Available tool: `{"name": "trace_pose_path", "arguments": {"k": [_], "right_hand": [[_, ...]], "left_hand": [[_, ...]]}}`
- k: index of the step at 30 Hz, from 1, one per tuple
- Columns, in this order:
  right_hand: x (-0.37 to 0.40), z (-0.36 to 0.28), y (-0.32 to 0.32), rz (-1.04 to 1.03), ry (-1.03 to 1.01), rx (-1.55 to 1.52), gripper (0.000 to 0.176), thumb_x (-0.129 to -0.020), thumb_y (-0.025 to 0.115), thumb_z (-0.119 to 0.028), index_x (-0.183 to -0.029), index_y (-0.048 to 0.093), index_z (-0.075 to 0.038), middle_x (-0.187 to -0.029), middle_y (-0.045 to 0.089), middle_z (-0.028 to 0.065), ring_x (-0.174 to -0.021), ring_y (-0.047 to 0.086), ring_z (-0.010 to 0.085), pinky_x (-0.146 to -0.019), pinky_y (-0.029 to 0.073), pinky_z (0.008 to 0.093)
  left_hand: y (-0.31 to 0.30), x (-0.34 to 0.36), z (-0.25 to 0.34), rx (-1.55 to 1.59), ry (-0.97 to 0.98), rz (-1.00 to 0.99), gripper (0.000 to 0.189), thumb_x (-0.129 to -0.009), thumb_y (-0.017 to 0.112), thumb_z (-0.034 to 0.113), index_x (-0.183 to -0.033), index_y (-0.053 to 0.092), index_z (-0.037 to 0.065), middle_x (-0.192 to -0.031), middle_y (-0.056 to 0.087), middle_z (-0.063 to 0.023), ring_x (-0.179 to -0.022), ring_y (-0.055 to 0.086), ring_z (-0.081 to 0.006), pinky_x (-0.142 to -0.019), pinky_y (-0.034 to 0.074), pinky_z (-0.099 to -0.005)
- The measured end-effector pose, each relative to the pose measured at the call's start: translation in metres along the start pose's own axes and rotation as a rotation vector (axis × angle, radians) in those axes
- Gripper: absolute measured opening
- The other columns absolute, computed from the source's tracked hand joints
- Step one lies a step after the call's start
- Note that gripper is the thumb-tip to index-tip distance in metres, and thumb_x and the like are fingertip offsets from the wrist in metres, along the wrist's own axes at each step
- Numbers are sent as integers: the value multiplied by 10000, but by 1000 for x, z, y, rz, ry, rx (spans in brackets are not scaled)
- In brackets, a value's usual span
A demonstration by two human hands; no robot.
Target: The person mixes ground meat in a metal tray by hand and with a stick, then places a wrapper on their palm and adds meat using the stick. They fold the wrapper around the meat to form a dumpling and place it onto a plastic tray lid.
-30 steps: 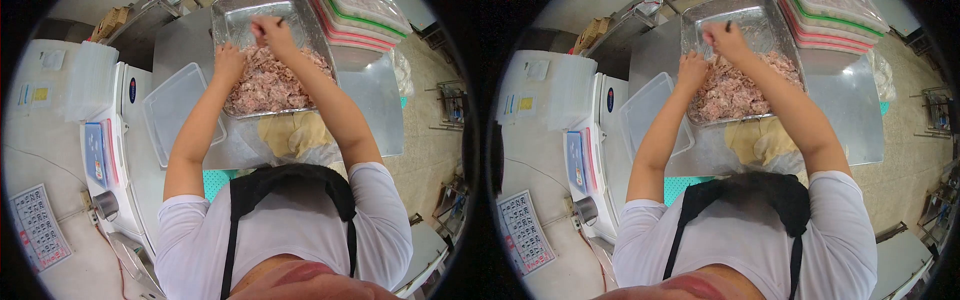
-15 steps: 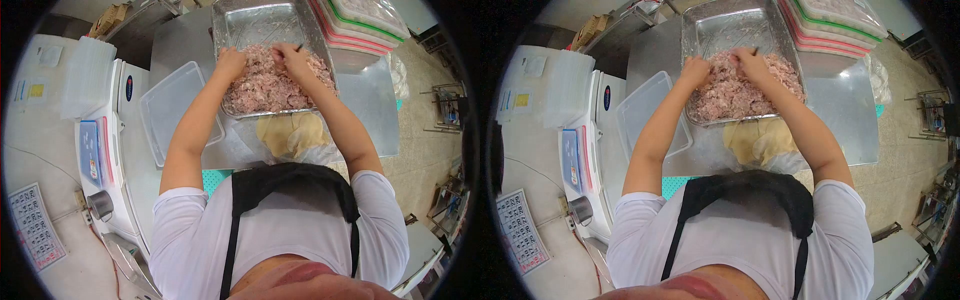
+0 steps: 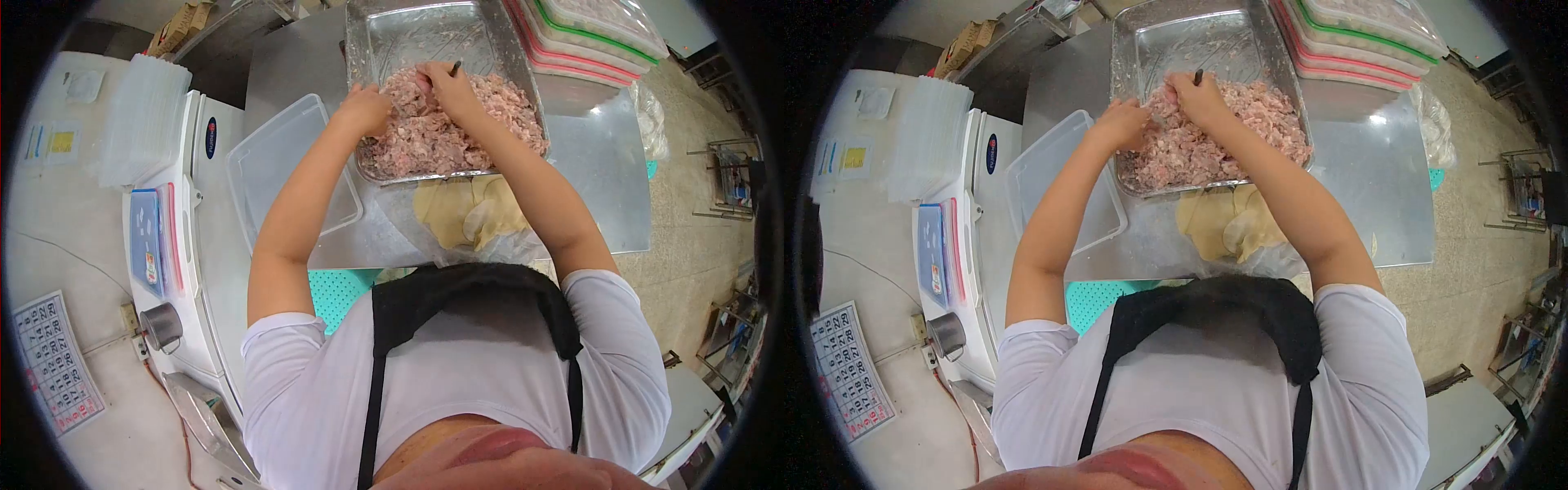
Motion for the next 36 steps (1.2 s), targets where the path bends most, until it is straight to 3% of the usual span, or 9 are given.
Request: {"name": "trace_pose_path", "arguments": {"k": [2,5,8,16,20,27,30,33,36], "right_hand": [[12,-2,-11,-48,-33,123,403,-881,510,-308,-594,534,-25,-518,462,11,-511,414,116,-496,336,302],[31,-5,-10,-161,-66,144,409,-875,509,-297,-574,524,-21,-513,442,13,-519,399,112,-498,321,303],[38,-9,-13,-140,-159,219,404,-881,499,-282,-569,517,-26,-510,425,-1,-524,390,98,-500,309,291],[47,-19,-29,-184,-152,-49,380,-898,463,-252,-592,493,-29,-542,428,-12,-548,384,94,-521,315,283],[53,-22,-33,-154,-240,52,383,-902,454,-251,-586,488,-37,-544,418,-19,-557,382,93,-530,314,282],[66,-19,-44,-145,-165,-75,387,-901,480,-245,-572,465,-41,-527,378,-34,-527,357,78,-497,283,285],[66,-18,-47,-153,-154,-107,382,-902,492,-236,-573,466,-43,-529,385,-34,-524,354,75,-500,288,279],[67,-24,-51,-145,-171,-124,383,-905,499,-240,-576,476,-44,-536,414,-29,-527,369,76,-515,309,269],[64,-25,-51,-84,-124,-137,395,-910,499,-255,-574,473,-48,-553,435,-12,-527,403,99,-522,336,271]], "left_hand": [[0,-2,1,-20,73,-15,290,-738,656,206,-1020,724,218,-947,677,-72,-1068,547,-256,-923,393,-425],[3,-10,-3,-14,64,-7,297,-728,664,206,-1016,728,239,-942,679,-65,-1050,558,-255,-926,393,-421],[5,-14,-3,-63,61,38,290,-725,669,221,-1009,727,217,-944,680,-67,-1023,573,-259,-914,402,-424],[15,-27,2,-121,-78,56,265,-721,691,281,-948,723,149,-955,680,-104,-1026,583,-271,-891,413,-448],[13,-33,5,-162,-153,50,288,-696,713,314,-899,721,109,-932,683,-124,-1002,598,-293,-876,424,-448],[17,-40,12,-229,-154,103,180,-708,676,264,-818,730,132,-882,692,-118,-969,609,-302,-864,434,-445],[10,-39,10,-148,-84,182,179,-715,664,252,-836,727,137,-884,688,-136,-938,619,-320,-835,453,-450],[2,-40,-1,-75,-173,42,191,-735,674,228,-901,719,147,-922,695,-115,-964,625,-302,-865,428,-456],[-28,-29,-11,309,-157,207,227,-738,686,324,-889,712,157,-872,686,-119,-870,633,-359,-777,474,-458]]}}
Point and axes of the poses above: each hand's wrist, its own x-axis away from the middle knuckle, its own y-axis out of the palm, z = x × y, the point moved 6 cm from there along -x, towards the middle knuckle
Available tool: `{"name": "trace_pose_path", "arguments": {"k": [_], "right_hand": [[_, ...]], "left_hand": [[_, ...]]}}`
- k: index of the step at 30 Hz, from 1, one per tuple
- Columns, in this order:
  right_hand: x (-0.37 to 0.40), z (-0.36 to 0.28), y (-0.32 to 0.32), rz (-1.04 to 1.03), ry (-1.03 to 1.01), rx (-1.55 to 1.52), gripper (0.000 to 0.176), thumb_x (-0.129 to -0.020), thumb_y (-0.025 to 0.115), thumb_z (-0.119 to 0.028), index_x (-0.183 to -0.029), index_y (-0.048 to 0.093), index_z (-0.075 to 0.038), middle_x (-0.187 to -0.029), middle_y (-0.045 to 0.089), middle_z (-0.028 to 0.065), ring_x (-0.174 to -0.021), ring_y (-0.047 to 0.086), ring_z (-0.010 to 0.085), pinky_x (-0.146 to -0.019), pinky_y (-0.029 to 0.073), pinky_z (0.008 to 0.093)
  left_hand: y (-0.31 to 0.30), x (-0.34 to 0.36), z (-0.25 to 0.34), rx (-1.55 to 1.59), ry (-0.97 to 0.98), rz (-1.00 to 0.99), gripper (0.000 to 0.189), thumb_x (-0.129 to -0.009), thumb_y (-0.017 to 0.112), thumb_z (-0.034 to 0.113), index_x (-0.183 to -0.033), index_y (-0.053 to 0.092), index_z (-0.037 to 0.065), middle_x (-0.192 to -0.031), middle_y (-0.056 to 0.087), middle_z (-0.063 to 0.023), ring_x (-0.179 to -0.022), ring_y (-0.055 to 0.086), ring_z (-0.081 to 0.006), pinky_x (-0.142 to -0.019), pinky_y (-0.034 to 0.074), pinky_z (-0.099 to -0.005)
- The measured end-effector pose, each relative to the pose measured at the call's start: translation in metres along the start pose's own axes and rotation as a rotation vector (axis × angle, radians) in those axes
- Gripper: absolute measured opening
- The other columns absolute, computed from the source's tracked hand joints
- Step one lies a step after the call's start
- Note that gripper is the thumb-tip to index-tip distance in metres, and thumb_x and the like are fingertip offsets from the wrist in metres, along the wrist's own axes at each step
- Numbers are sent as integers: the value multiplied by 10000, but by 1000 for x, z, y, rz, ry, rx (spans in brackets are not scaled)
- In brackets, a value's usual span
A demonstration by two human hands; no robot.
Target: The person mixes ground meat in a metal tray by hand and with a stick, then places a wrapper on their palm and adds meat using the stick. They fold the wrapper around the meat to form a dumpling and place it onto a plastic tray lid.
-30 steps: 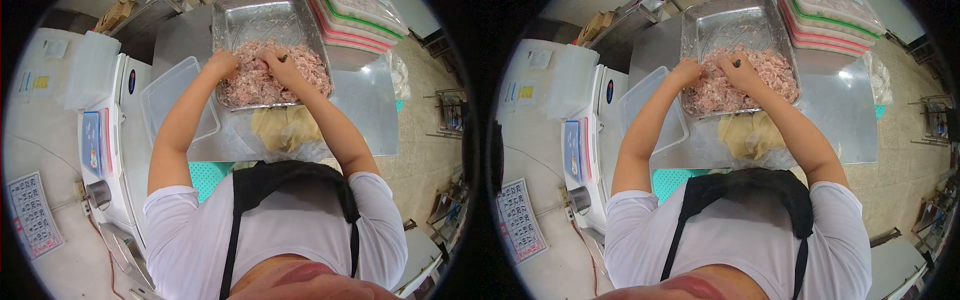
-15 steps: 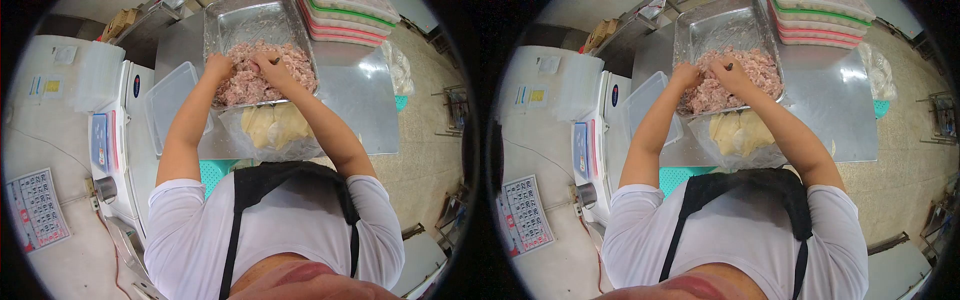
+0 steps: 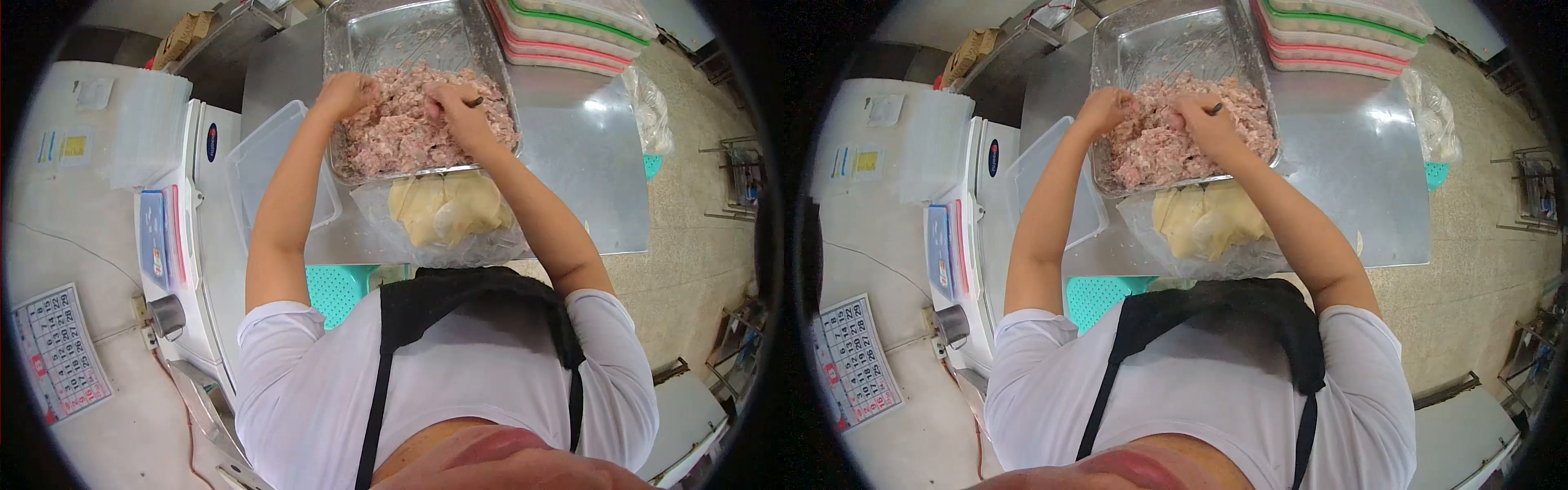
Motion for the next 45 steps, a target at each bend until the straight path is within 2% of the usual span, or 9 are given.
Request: {"name": "trace_pose_path", "arguments": {"k": [8,18,24,26,28,32,39,44,45], "right_hand": [[-8,9,4,71,108,25,385,-900,507,-282,-590,451,-60,-563,408,5,-518,386,121,-495,296,283],[-16,-17,12,111,129,136,406,-901,514,-328,-584,435,-88,-546,389,-6,-503,374,122,-531,334,273],[-83,-58,-50,193,-58,7,358,-908,565,-310,-636,511,-84,-557,444,0,-498,444,120,-563,452,287],[-104,-42,-63,195,-83,1,350,-909,574,-316,-653,517,-85,-564,443,0,-490,427,122,-571,461,299],[-101,21,-83,444,79,-176,347,-909,589,-330,-676,519,-82,-589,453,1,-489,410,125,-564,454,317],[-64,33,-21,483,166,-257,332,-939,542,-271,-675,478,-81,-553,383,-2,-491,359,136,-570,388,284],[-23,33,49,85,46,278,319,-912,594,-298,-728,591,-37,-664,510,-16,-592,448,88,-544,357,256],[-19,-40,27,-88,121,576,283,-924,585,-255,-779,643,-20,-703,553,12,-644,499,109,-590,398,266],[-21,-59,24,-160,-89,758,261,-918,592,-254,-823,660,-21,-715,570,40,-663,530,133,-604,419,281]], "left_hand": [[28,-14,12,-212,63,42,186,-788,642,217,-942,684,122,-995,657,-123,-1011,574,-309,-899,412,-443],[28,8,-3,-190,204,128,263,-830,628,343,-936,710,117,-895,656,-183,-877,610,-367,-818,444,-468],[25,37,3,256,244,-97,314,-879,571,383,-961,698,107,-944,669,-98,-927,578,-320,-853,422,-421],[18,53,8,96,351,274,263,-878,581,335,-976,694,118,-967,661,-89,-981,559,-297,-874,416,-410],[-1,68,20,136,294,315,239,-871,586,318,-930,703,118,-921,657,-91,-980,565,-292,-867,425,-410],[-10,76,15,264,212,367,162,-839,611,240,-852,697,104,-868,646,-97,-955,580,-288,-849,434,-408],[-10,89,2,558,58,421,191,-835,616,171,-998,679,92,-1022,663,-119,-1004,598,-295,-873,453,-390],[-16,116,35,275,217,557,290,-787,668,371,-966,690,144,-1072,616,-101,-1140,492,-352,-980,344,-478],[-13,121,44,276,214,555,290,-787,668,371,-966,690,144,-1072,616,-101,-1140,492,-352,-980,344,-478]]}}
Point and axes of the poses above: each hand's wrist, its own x-axis away from the middle knuckle, its own y-axis out of the palm, z = x × y, the point moved 6 cm from there along -x, towards the middle knuckle
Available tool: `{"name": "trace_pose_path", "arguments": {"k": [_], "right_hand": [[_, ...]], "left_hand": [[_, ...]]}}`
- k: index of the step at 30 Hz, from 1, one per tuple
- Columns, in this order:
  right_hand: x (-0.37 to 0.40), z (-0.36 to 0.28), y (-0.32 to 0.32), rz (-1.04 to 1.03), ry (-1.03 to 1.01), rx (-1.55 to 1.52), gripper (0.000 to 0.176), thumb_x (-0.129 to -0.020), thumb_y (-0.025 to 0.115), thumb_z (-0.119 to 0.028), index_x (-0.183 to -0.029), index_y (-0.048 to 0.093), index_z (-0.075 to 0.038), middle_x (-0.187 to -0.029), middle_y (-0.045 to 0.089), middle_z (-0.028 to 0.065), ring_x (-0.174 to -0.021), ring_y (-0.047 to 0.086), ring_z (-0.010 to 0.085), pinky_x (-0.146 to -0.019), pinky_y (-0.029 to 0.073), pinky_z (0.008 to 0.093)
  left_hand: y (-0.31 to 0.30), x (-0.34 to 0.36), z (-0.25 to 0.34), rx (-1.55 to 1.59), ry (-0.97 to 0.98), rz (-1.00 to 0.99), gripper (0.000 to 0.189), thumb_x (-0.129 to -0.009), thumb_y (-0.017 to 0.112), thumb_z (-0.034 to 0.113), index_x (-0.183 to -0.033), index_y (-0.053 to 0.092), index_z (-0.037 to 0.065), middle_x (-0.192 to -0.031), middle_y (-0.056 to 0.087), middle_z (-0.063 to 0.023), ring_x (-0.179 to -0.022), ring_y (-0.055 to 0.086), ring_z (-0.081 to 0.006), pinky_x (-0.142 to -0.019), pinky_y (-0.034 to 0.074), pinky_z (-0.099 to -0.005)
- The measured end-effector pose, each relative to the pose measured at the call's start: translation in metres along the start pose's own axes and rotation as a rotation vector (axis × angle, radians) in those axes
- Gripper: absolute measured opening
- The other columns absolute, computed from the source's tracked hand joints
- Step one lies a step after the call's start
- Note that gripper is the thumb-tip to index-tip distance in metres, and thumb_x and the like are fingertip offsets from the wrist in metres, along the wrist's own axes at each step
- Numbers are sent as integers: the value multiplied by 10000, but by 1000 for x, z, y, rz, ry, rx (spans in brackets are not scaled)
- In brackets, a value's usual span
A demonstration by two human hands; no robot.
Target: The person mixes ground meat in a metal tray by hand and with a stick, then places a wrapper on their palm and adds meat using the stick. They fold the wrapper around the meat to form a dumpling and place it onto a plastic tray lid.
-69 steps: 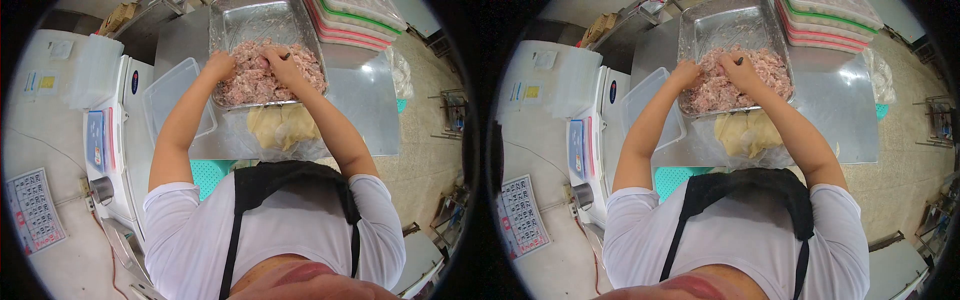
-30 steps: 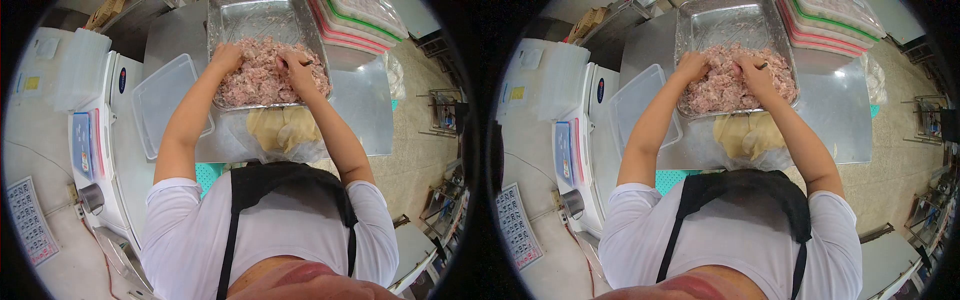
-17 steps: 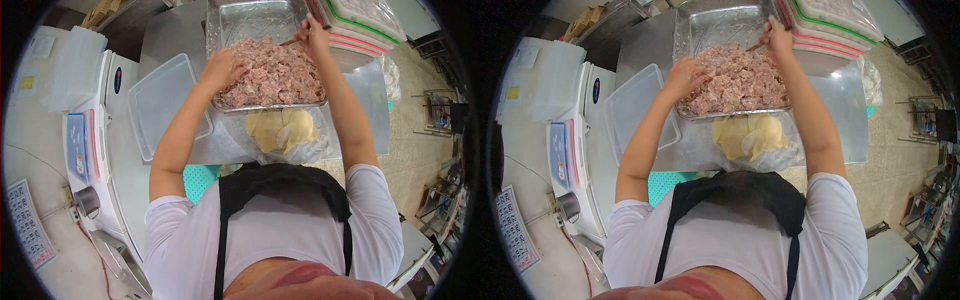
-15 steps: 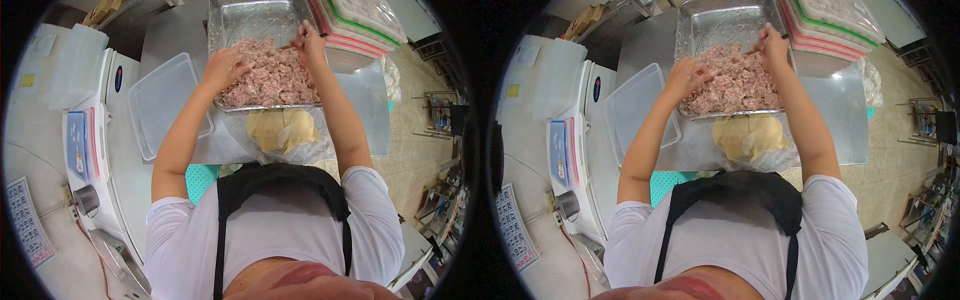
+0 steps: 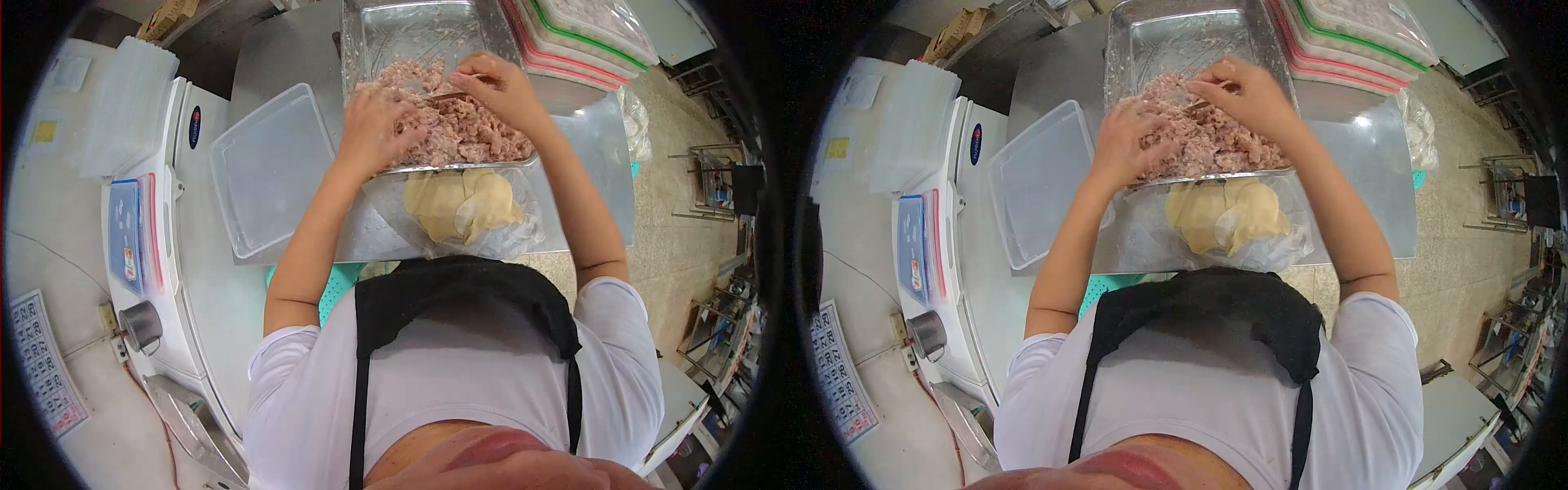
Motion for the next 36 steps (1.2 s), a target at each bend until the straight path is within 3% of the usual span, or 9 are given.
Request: {"name": "trace_pose_path", "arguments": {"k": [2,6,8,13,18,21,23,26,36], "right_hand": [[-1,-23,-9,-124,-259,378,208,-868,617,-210,-863,672,-10,-806,629,123,-749,625,232,-666,488,335],[1,-6,37,-452,-224,935,119,-768,592,-105,-756,672,-18,-800,658,186,-771,657,350,-666,528,425],[14,7,53,-459,-296,924,120,-767,587,-98,-743,675,-20,-772,655,193,-759,655,361,-659,528,435],[30,6,23,-608,-278,957,169,-802,546,-92,-828,693,-13,-848,675,190,-817,673,342,-668,543,423],[29,19,-52,-320,-331,883,109,-823,528,-72,-837,621,-17,-815,656,185,-791,652,362,-687,517,455],[51,-7,-83,-229,-383,813,169,-878,534,-176,-828,606,-31,-782,647,176,-780,640,361,-677,503,461],[64,-5,-84,-413,-231,940,262,-908,539,-294,-851,621,-51,-765,645,165,-763,624,360,-661,487,463],[75,43,-78,-476,-180,903,323,-915,535,-370,-854,647,-73,-754,645,149,-742,613,354,-656,474,462],[41,-6,-128,-469,-259,945,188,-865,607,-216,-866,658,-36,-752,635,133,-728,611,323,-644,462,433]], "left_hand": [[12,8,22,15,55,-101,385,-717,732,406,-989,674,140,-1160,571,-111,-1183,433,-382,-984,346,-468],[28,10,33,14,-53,-154,440,-673,777,369,-1015,652,123,-1178,557,-132,-1161,459,-349,-972,355,-459],[33,6,30,-9,-148,-309,420,-684,783,287,-1034,642,104,-1132,581,-120,-1140,501,-305,-941,388,-428],[21,5,14,89,-247,-213,335,-749,715,191,-1059,638,89,-1020,634,-125,-975,598,-305,-824,467,-388],[1,4,-6,236,-324,-10,303,-809,652,145,-1108,635,96,-999,674,-140,-896,648,-317,-772,502,-361],[-4,4,-1,208,-305,121,288,-849,630,158,-1131,647,102,-1045,689,-93,-981,651,-215,-833,490,-314],[-4,4,2,241,-465,131,272,-851,620,121,-1120,656,101,-1043,693,-79,-993,646,-181,-839,487,-296],[-4,1,13,-5,-353,105,265,-849,625,105,-1111,662,97,-1019,700,-74,-977,649,-153,-843,485,-291],[4,14,-20,294,-418,242,318,-812,550,16,-1096,657,108,-1022,687,-101,-972,646,-256,-853,489,-334]]}}
Point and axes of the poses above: each hand's wrist, its own x-axis away from the middle knuckle, its own y-axis out of the palm, z = x × y, the point moved 6 cm from there along -x, towards the middle knuckle
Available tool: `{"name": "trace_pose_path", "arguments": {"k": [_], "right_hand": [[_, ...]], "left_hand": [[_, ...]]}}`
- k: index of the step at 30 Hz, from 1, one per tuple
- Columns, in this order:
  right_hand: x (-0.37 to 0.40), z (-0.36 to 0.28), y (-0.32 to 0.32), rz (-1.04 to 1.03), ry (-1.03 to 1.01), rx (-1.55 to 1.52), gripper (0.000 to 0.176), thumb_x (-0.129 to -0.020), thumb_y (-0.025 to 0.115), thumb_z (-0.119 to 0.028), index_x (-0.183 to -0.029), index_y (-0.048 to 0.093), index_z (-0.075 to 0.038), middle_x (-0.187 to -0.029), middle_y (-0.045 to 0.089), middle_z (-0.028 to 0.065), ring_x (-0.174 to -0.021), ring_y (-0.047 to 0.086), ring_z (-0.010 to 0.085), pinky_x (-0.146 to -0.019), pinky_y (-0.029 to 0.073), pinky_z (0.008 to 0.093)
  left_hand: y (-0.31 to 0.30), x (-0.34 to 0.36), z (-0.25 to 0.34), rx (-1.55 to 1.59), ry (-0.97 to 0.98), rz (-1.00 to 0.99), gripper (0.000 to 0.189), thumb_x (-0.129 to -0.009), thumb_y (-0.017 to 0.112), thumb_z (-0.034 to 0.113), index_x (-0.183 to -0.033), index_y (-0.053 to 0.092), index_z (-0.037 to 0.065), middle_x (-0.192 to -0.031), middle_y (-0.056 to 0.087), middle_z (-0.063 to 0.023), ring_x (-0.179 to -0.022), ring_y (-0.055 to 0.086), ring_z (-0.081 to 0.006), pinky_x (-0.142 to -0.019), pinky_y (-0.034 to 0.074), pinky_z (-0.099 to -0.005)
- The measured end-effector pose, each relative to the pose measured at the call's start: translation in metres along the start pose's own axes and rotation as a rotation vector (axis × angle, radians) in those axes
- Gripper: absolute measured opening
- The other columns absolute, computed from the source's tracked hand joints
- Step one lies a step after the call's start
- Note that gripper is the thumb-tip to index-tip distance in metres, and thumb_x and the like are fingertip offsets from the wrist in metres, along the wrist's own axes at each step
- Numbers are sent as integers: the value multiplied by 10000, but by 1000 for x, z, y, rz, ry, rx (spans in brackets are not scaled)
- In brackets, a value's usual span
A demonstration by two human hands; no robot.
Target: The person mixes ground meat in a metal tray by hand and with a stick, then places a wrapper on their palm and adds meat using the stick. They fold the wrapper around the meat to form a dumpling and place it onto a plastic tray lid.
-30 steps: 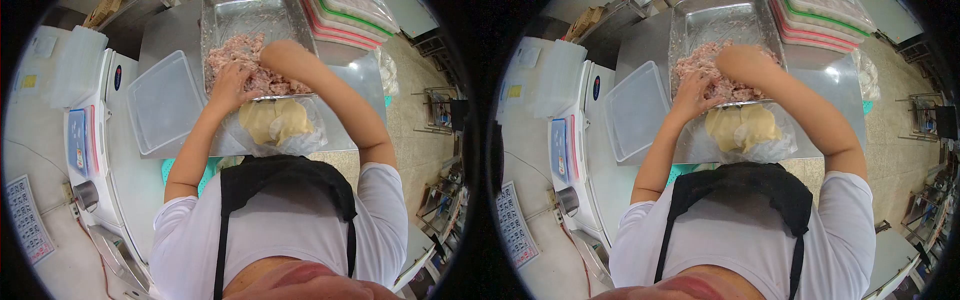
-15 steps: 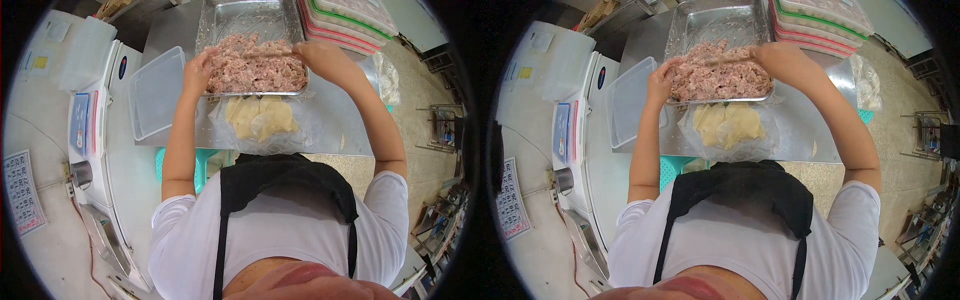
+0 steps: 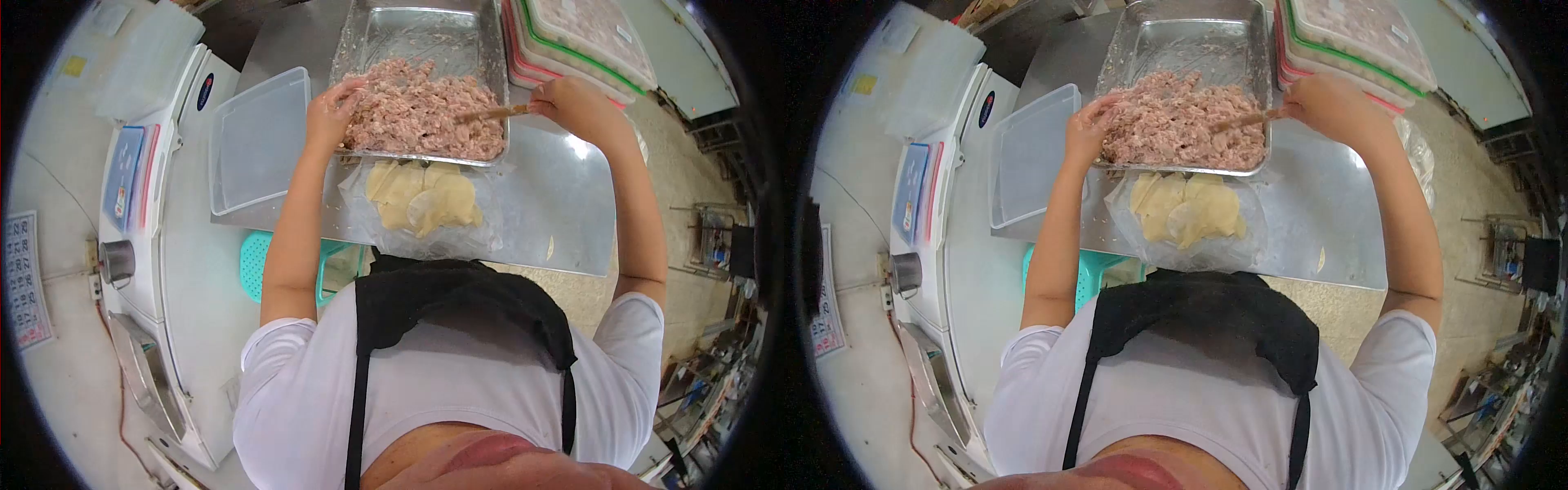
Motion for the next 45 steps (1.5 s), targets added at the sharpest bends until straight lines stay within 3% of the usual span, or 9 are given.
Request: {"name": "trace_pose_path", "arguments": {"k": [10,17,22,25,28,30,35,40,45], "right_hand": [[-132,45,96,-18,288,268,215,-828,509,-148,-860,688,-34,-843,675,194,-822,664,358,-700,532,463],[-152,-116,100,-7,-54,220,223,-843,527,-194,-802,681,-39,-803,673,169,-780,672,339,-660,529,466],[-160,-71,40,-198,106,226,240,-902,514,-268,-921,683,-100,-828,669,149,-777,652,341,-704,511,473],[-191,11,69,31,140,216,234,-905,520,-276,-955,670,-105,-869,674,136,-786,649,339,-710,513,478],[-206,6,128,-95,205,203,223,-894,531,-271,-966,671,-113,-870,674,142,-792,650,346,-705,518,466],[-190,-79,117,-250,39,200,218,-889,528,-266,-949,673,-115,-856,673,149,-794,657,338,-690,523,458],[-185,-78,62,-208,-59,360,232,-882,544,-305,-890,678,-116,-809,675,132,-744,667,312,-639,524,449],[-236,-69,70,210,-174,332,169,-807,577,-188,-771,692,-69,-758,676,142,-680,673,321,-583,540,425],[-173,-150,65,43,-335,380,153,-776,598,-149,-712,681,-37,-741,669,166,-686,678,315,-569,542,406]], "left_hand": [[-10,16,-18,-129,169,330,257,-834,508,-18,-1019,660,75,-1088,580,-153,-1033,558,-327,-880,455,-374],[-17,19,-29,94,87,256,295,-844,453,-12,-1082,612,56,-1070,546,-184,-1016,542,-354,-902,430,-403],[-26,18,-23,76,193,377,276,-863,468,-5,-1095,604,58,-1099,545,-202,-1053,525,-364,-929,416,-405],[-21,17,-27,150,186,335,252,-884,459,13,-1088,603,46,-1108,551,-192,-1090,511,-357,-960,396,-407],[-18,20,-30,229,186,268,241,-887,456,16,-1087,591,21,-1117,550,-195,-1091,509,-360,-964,395,-410],[-19,17,-31,236,189,257,245,-874,468,4,-1095,576,2,-1121,542,-214,-1069,514,-373,-945,409,-415],[-32,18,-19,182,230,367,270,-879,458,12,-1134,546,4,-1148,540,-216,-1096,487,-392,-959,390,-443],[-29,19,-20,161,254,389,294,-888,457,34,-1173,523,3,-1176,526,-214,-1121,471,-390,-984,372,-450],[-25,20,-23,133,222,381,296,-910,450,50,-1195,512,-1,-1199,512,-210,-1143,466,-381,-1000,365,-441]]}}
Point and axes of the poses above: each hand's wrist, its own x-axis away from the middle knuckle, its own y-axis out of the palm, z = x × y, the point moved 6 cm from there along -x, towards the middle knuckle
